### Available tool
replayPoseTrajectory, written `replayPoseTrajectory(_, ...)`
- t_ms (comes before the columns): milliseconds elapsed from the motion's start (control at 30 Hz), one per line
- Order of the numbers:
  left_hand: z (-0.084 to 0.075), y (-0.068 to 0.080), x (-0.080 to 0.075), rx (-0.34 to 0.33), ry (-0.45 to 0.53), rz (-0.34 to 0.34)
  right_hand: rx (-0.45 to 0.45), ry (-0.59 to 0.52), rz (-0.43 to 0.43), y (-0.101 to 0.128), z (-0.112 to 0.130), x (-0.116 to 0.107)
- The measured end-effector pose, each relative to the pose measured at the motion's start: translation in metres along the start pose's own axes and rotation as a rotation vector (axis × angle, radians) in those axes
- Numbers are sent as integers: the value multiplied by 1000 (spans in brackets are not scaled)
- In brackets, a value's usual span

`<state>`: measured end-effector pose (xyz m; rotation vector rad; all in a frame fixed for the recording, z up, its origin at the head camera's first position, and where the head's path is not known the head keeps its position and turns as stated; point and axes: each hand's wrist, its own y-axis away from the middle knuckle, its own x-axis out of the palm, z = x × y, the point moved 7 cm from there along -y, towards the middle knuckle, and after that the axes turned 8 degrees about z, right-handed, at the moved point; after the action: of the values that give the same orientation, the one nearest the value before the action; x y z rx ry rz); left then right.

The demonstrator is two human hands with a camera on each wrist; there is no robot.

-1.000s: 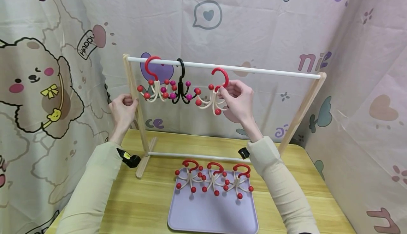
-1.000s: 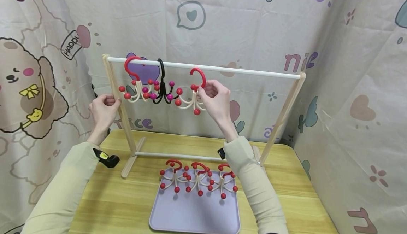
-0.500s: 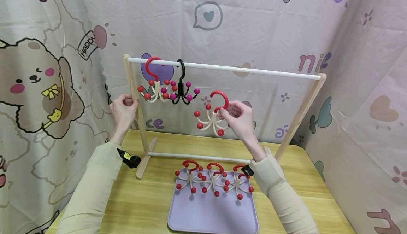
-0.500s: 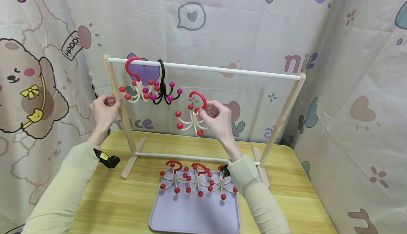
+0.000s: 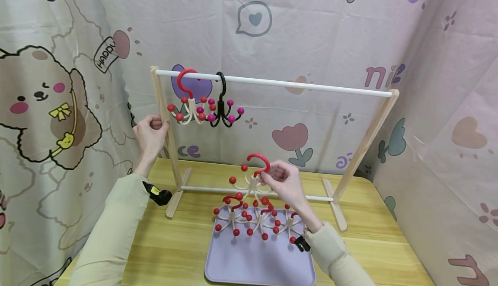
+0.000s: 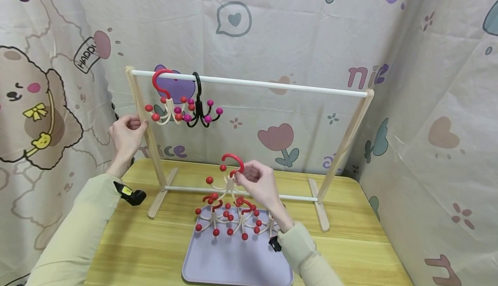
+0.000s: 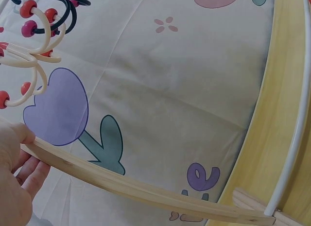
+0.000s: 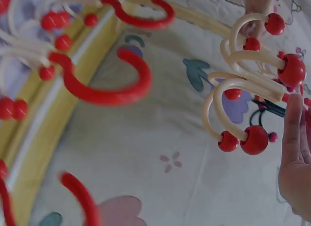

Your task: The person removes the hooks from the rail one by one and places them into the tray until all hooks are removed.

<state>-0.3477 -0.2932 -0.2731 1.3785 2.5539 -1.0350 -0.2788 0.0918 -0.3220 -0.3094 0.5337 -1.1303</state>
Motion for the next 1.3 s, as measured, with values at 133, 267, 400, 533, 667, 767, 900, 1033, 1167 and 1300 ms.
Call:
replayPoseTrajectory(133,0,0,0,4,10,-2,6,-27,53,13,-8,13)
replayPoseTrajectory(267,1,-1,0,4,12,-5,-2,-67,124,25,-16,29)
replayPoseTrajectory(400,1,-1,0,2,3,-6,3,-61,193,35,-25,47)
replayPoseTrajectory(533,1,0,0,-5,1,-6,38,-30,247,44,-34,63)
replayPoseTrajectory(667,1,0,0,-13,3,-6,29,-38,297,49,-39,75)
replayPoseTrajectory(767,0,0,0,-9,-1,-9,26,-31,323,52,-42,81)
replayPoseTrajectory(900,-1,0,0,-6,-4,-12,65,-17,372,57,-49,90)
replayPoseTrajectory(1033,-1,0,0,-7,-1,-11,97,-31,431,61,-56,97)
replayPoseTrajectory(1167,-1,0,0,-3,1,-9,97,-30,460,65,-64,101)
replayPoseTrajectory(1300,-1,0,0,1,-3,-7,97,-37,494,69,-72,106)
